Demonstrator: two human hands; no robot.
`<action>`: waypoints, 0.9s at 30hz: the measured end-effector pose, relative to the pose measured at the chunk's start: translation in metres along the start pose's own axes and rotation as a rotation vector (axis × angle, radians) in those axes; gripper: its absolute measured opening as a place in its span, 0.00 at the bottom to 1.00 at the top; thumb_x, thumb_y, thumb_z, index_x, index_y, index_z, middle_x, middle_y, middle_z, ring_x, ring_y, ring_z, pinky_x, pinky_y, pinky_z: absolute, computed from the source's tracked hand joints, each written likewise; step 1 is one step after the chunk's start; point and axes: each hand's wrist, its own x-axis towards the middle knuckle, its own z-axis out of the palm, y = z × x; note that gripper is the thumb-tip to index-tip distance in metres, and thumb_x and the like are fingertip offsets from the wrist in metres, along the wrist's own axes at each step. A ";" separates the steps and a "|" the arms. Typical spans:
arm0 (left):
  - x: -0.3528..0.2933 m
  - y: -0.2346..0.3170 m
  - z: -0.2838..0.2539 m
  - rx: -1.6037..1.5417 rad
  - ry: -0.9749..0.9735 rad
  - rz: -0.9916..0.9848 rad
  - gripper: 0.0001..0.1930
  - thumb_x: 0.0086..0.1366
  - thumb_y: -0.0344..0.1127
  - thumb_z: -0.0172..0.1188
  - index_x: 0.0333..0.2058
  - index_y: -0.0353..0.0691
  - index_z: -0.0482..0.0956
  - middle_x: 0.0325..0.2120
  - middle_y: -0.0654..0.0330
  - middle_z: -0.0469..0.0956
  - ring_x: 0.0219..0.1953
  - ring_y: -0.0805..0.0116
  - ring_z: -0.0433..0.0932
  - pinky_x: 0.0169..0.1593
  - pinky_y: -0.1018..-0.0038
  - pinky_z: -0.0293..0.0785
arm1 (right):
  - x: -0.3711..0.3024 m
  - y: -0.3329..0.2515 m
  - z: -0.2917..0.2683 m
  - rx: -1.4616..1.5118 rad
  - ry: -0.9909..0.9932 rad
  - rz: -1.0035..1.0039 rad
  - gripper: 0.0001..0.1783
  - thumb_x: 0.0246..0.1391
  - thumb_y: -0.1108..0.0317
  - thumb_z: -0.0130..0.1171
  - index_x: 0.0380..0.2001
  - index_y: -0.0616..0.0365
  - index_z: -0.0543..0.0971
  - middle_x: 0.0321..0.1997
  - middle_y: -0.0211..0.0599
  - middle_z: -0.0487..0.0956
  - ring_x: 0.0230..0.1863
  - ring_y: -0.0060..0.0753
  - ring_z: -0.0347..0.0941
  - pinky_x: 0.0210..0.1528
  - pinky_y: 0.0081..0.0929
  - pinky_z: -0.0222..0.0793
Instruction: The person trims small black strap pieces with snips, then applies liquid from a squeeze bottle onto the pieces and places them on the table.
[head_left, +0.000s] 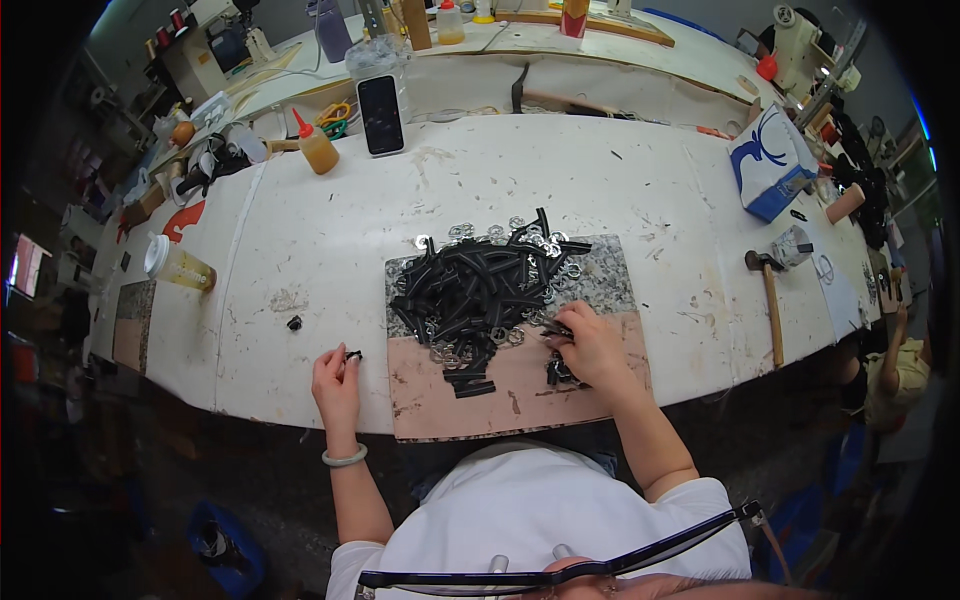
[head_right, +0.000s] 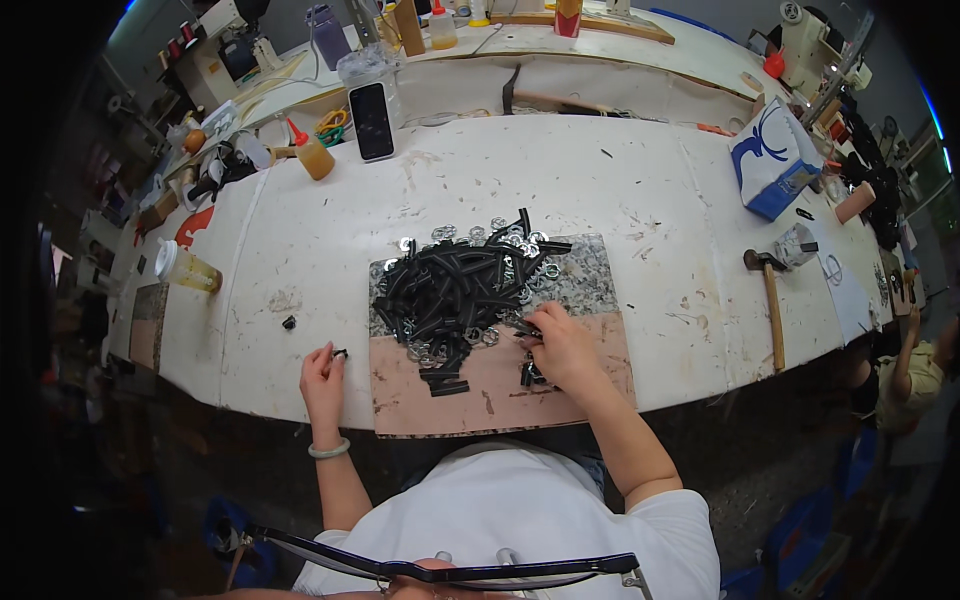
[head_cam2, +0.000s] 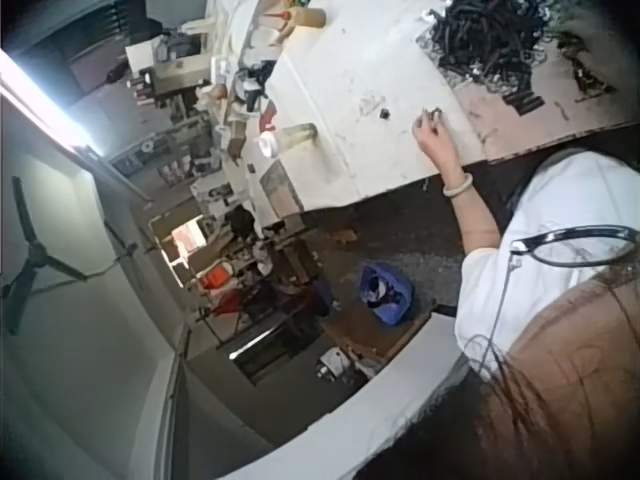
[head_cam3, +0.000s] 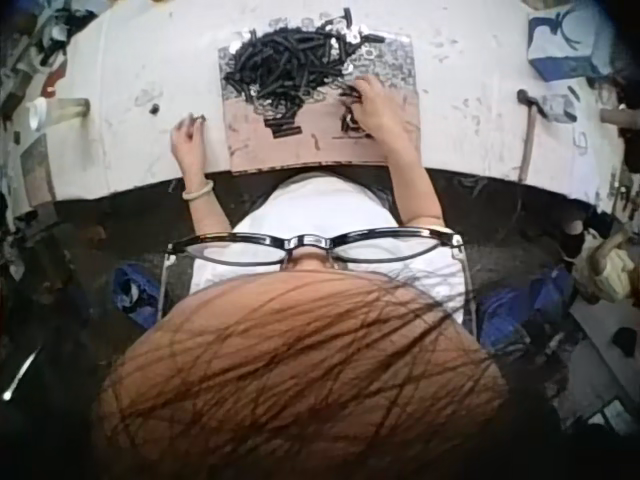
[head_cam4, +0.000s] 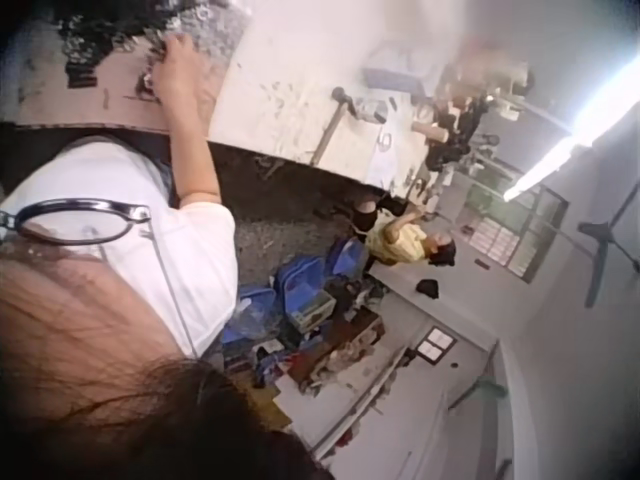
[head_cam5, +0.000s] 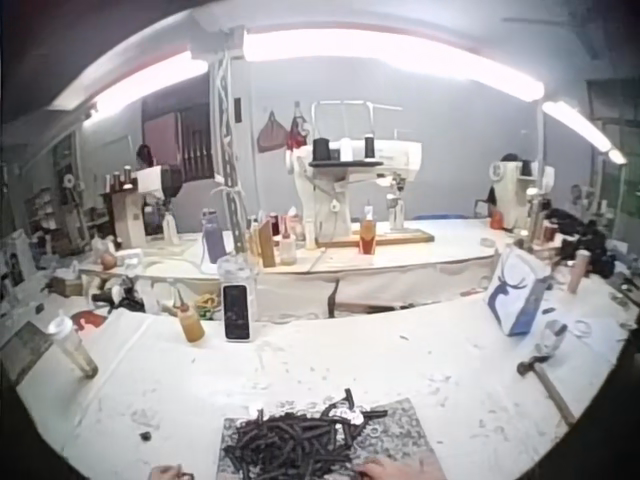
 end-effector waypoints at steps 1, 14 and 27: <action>0.000 -0.003 0.001 0.143 0.066 0.130 0.19 0.57 0.31 0.57 0.48 0.33 0.70 0.37 0.58 0.71 0.23 0.78 0.68 0.25 0.83 0.65 | 0.000 0.001 0.001 0.010 0.030 0.001 0.15 0.38 0.75 0.61 0.34 0.58 0.75 0.30 0.32 0.74 0.30 0.32 0.72 0.31 0.25 0.66; -0.088 0.142 0.070 -0.910 -0.724 -0.065 0.12 0.57 0.24 0.57 0.41 0.31 0.74 0.34 0.60 0.74 0.34 0.75 0.75 0.33 0.82 0.76 | -0.026 -0.073 -0.020 1.256 -0.082 0.417 0.09 0.45 0.75 0.61 0.33 0.63 0.76 0.25 0.27 0.75 0.23 0.12 0.66 0.24 0.10 0.58; -0.096 0.134 0.061 -0.889 -0.831 -0.207 0.13 0.58 0.26 0.56 0.42 0.29 0.72 0.33 0.55 0.77 0.34 0.69 0.78 0.34 0.79 0.77 | -0.041 -0.055 -0.018 1.528 -0.321 0.602 0.05 0.46 0.76 0.57 0.28 0.65 0.75 0.14 0.25 0.67 0.12 0.12 0.56 0.14 0.13 0.47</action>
